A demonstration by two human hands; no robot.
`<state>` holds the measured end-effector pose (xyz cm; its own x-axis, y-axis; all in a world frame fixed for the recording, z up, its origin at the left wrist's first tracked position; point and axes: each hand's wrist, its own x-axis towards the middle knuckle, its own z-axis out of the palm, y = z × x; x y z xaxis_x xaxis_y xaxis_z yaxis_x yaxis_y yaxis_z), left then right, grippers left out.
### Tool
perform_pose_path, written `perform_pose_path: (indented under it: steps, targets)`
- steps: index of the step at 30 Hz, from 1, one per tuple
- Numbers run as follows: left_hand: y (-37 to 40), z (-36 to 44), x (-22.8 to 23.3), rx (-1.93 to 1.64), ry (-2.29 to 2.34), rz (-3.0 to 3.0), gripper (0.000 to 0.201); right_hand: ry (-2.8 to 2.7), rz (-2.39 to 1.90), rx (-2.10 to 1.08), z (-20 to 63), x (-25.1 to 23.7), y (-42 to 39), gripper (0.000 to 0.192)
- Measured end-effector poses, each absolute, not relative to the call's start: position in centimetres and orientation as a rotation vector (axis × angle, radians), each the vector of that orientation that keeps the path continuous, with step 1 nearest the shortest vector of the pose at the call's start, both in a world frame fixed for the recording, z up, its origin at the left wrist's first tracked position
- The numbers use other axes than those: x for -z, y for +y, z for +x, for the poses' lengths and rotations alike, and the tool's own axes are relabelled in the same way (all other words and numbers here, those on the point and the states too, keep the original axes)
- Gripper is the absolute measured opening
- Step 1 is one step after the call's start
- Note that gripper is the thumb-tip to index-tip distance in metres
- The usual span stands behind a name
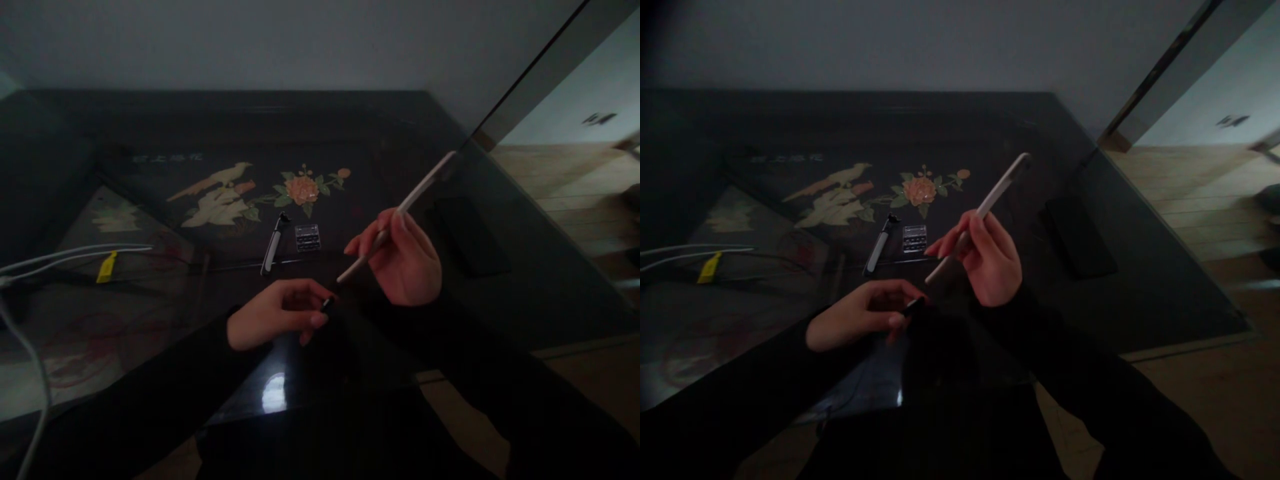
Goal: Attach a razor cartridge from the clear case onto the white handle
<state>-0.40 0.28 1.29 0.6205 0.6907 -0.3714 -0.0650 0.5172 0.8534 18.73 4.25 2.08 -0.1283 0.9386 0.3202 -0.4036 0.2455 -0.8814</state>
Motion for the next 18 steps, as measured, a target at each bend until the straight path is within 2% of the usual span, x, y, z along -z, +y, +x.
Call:
perform_pose_path:
  steps: [3, 6, 10, 14, 18]
  targets:
    - [0.5, -0.6, -1.3, -0.731, 0.805, 0.873, 0.044, -1.198, -0.698, -1.151, 19.4, -2.4, 4.5, 0.018]
    - [0.5, -0.7, -1.2, -0.828, 0.764, 0.811, 0.043, -1.507, -0.866, -1.086, 19.4, -2.6, 3.9, 0.021]
    - [0.3, -0.7, -0.9, -0.843, 0.736, 0.741, 0.042, -1.925, -0.896, -0.897, 18.7, -2.5, 2.8, 0.023]
    - [0.2, -0.5, -0.7, -0.826, 0.728, 0.730, 0.040, -1.936, -0.832, -0.821, 18.4, -2.0, 2.6, 0.011]
    - [0.0, -0.4, -0.5, -0.824, 0.718, 0.748, 0.037, -1.958, -0.779, -0.811, 18.4, -1.7, 2.6, 0.008]
